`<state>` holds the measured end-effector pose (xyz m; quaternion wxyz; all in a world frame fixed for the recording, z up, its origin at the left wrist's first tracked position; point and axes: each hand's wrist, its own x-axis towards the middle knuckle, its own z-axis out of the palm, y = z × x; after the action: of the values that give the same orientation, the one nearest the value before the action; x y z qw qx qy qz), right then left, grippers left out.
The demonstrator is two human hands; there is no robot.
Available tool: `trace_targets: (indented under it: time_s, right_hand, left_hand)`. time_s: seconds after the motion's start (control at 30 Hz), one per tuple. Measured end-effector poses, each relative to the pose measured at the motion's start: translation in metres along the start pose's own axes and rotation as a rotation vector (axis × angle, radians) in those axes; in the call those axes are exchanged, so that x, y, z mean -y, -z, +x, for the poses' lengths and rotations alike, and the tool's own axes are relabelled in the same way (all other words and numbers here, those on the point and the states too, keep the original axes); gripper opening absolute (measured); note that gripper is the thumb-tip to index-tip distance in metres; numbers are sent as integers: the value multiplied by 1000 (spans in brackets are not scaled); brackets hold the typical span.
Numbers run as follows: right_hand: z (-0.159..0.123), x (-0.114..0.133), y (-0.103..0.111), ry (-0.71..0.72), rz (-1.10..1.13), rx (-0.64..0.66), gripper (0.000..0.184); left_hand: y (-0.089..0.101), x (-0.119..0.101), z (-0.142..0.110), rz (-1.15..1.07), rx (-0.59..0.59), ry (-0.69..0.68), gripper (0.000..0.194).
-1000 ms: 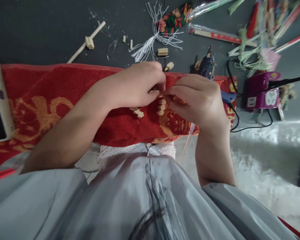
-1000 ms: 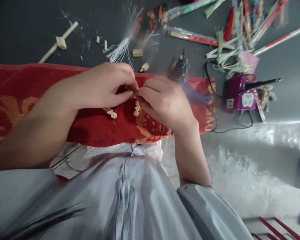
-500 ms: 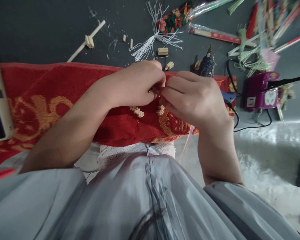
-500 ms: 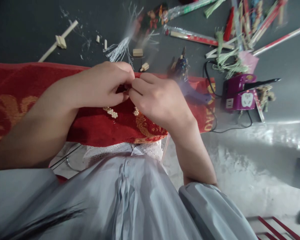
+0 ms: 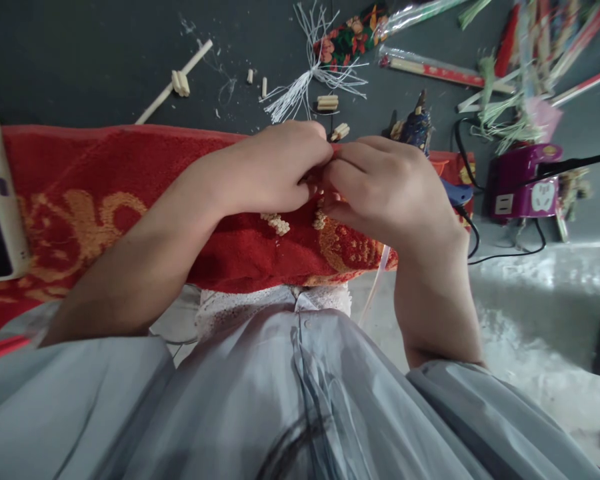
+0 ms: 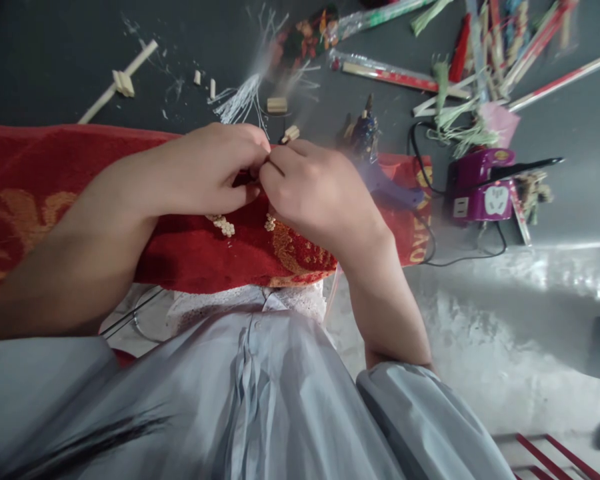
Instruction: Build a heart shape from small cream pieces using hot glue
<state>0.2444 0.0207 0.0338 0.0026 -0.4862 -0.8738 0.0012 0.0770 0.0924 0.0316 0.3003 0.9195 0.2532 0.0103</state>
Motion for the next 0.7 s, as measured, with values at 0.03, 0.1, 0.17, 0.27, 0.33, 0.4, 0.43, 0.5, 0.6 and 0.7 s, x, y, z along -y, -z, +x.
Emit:
trace_targets:
  time_s: [0.03,0.1,0.17,0.27,0.33,0.4,0.43,0.5,0.6,0.7]
  right_hand:
    - [0,0,-1,-15,11,-4,20]
    - [-2,-1,-3,-21,24,-34,17]
    - [-4,-2,-5,1,29,-100,16]
    - [-9,-7,-4,8,26,-227,20]
    - [-14,-11,-1,-23,36,-286,24]
    - [-19,-16,1,-61,53,-296,25]
    - [-21,-18,2,-70,60,-294,24]
    - [-25,-20,2,-78,77,-279,19]
    - [-28,-20,-3,-55,109,-313,15]
    - [-31,-18,-9,-79,88,-308,15]
  left_hand:
    - [0,0,0,-6,2,-3,13]
    - [0,0,0,16,6,-2,14]
    - [0,0,-1,54,7,-9,14]
    - [1,0,-2,42,11,-29,17]
    - [1,0,-2,-3,13,-26,21]
    - [1,-1,-3,-38,15,-9,25]
    - [1,-1,-3,-47,18,0,27]
    - [0,0,-2,-49,27,12,27]
    - [0,0,-2,-29,29,11,27]
    - [0,0,-2,-27,19,5,25]
